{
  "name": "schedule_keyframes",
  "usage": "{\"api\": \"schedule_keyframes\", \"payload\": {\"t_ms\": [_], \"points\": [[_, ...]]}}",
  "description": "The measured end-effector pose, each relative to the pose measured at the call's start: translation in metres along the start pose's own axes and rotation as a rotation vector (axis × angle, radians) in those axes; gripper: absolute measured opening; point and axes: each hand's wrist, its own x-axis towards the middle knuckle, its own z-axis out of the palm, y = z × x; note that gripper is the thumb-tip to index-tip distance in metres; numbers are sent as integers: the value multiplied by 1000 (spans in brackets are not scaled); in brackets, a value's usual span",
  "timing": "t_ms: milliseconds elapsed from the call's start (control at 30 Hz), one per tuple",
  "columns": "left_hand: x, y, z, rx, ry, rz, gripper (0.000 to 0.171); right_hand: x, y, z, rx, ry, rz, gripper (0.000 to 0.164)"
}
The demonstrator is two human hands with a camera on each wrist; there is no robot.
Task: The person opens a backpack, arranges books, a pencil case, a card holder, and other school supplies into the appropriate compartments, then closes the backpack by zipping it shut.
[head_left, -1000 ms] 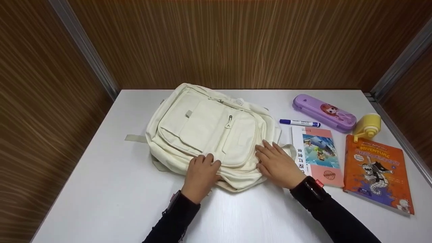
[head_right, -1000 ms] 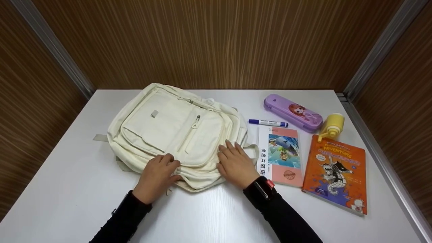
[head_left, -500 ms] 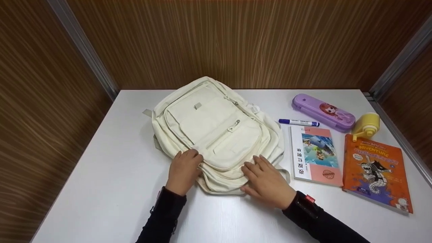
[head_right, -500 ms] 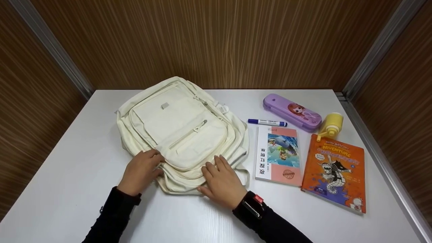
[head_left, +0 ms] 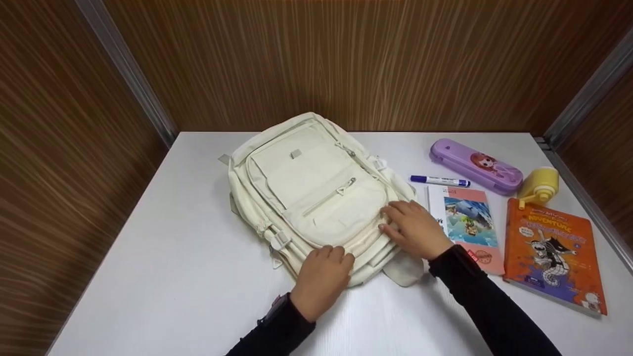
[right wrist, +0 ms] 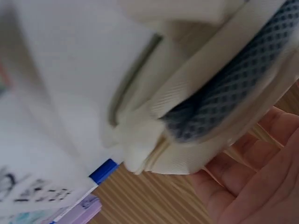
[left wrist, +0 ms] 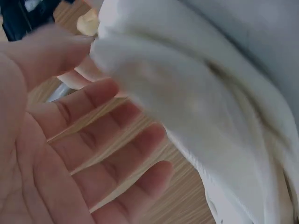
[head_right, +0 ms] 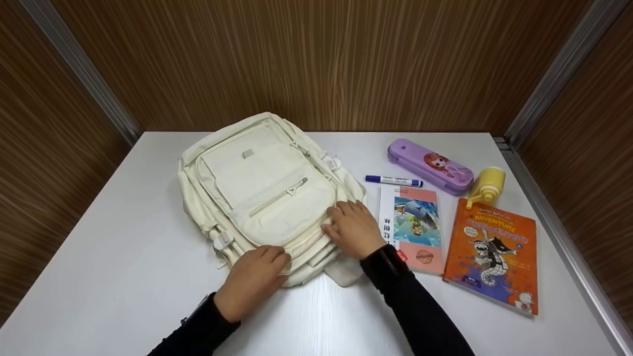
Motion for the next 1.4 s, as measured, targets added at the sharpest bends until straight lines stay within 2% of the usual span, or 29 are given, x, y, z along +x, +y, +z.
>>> {"api": "schedule_keyframes", "payload": {"t_ms": [133, 367, 600, 767, 867, 967, 1100, 1233, 1300, 1400], "points": [[0, 4, 8, 27, 56, -12, 34, -3, 8, 6, 14, -2, 25, 46], [0, -8, 5, -28, 40, -65, 39, -11, -7, 7, -1, 4, 33, 47], [0, -27, 3, -59, -47, -138, 43, -23, -25, 13, -65, 61, -21, 47], [-2, -39, 2, -40, -51, -223, 34, -30, -37, 18, -73, 90, -81, 50], [-3, -41, 1, -38, -46, -249, 27, -33, -40, 20, -62, 79, -93, 52], [-3, -40, 0, -27, -53, -234, 25, -36, -38, 20, -29, 62, -79, 54], [-1, -36, 0, -27, -61, -197, 23, -42, -26, 13, 103, 54, -30, 54], [3, -33, 3, -28, -1, -113, 22, -47, -9, 0, 216, 101, 61, 56], [4, -32, 6, -13, 47, -70, 20, -49, 3, -8, 209, 135, 121, 57], [5, -32, 9, -2, 89, -38, 19, -56, 24, -24, 139, 151, 246, 59]]}}
